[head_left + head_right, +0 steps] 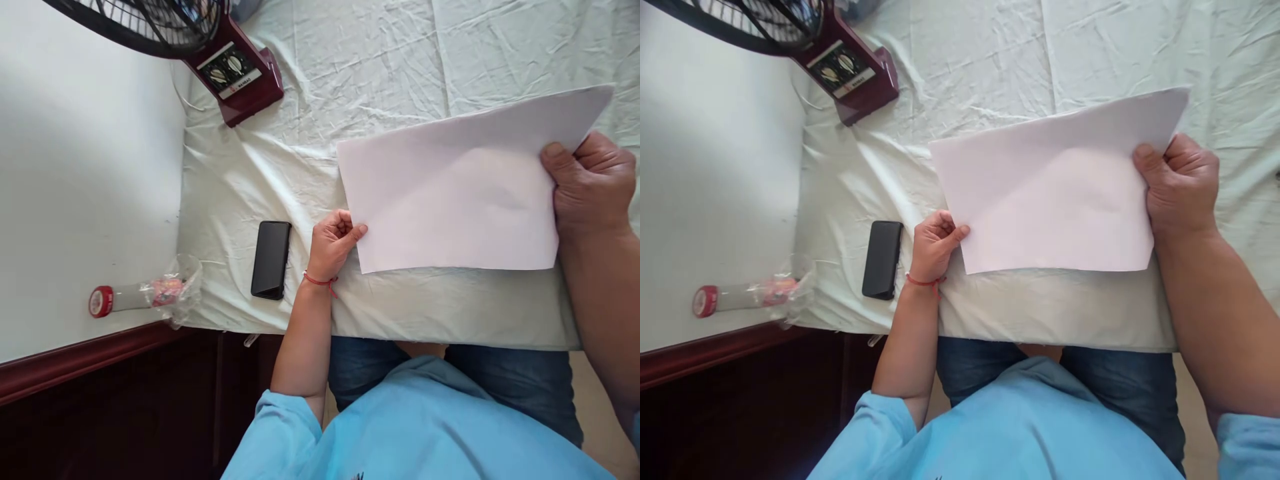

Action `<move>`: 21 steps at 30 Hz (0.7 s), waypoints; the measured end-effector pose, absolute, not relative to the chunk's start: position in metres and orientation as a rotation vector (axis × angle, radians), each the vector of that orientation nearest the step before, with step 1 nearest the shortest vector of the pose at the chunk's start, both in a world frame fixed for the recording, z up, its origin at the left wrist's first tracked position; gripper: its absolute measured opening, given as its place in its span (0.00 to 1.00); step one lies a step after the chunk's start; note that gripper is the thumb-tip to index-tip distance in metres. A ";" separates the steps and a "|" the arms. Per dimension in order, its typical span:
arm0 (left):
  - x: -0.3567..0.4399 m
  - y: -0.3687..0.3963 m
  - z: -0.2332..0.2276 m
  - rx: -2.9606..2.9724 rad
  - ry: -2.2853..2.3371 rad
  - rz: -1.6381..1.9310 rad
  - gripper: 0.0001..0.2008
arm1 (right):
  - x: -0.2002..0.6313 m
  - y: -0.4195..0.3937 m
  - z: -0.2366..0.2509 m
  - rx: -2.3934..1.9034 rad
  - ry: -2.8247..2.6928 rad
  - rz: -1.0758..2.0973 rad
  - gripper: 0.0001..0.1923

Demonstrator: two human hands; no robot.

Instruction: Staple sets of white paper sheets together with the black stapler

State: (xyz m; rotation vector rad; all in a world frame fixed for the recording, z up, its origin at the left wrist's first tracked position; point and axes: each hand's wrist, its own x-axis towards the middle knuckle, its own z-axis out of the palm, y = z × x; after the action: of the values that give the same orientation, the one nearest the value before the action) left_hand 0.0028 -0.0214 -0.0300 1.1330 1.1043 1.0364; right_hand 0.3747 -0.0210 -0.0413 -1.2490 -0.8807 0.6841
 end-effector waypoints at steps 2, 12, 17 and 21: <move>0.002 -0.022 -0.030 1.142 1.167 1.053 0.28 | 0.376 -0.019 -0.042 -1.236 -0.878 0.700 0.34; 0.001 -0.022 -0.028 1.196 1.194 1.088 0.32 | 0.374 -0.017 -0.043 -1.153 -0.898 0.720 0.35; 0.002 -0.022 -0.027 1.224 1.132 0.995 0.29 | 0.382 -0.014 -0.049 -1.151 -0.922 0.697 0.35; 0.003 -0.024 -0.024 1.314 1.211 1.037 0.36 | 0.383 -0.014 -0.052 -1.178 -0.919 0.673 0.33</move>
State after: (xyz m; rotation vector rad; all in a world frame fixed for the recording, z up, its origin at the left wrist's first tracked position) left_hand 0.0033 -0.0237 -0.0241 1.3144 1.2114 1.0365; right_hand 0.3831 -0.0142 -0.0524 -1.1779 -0.9190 0.6728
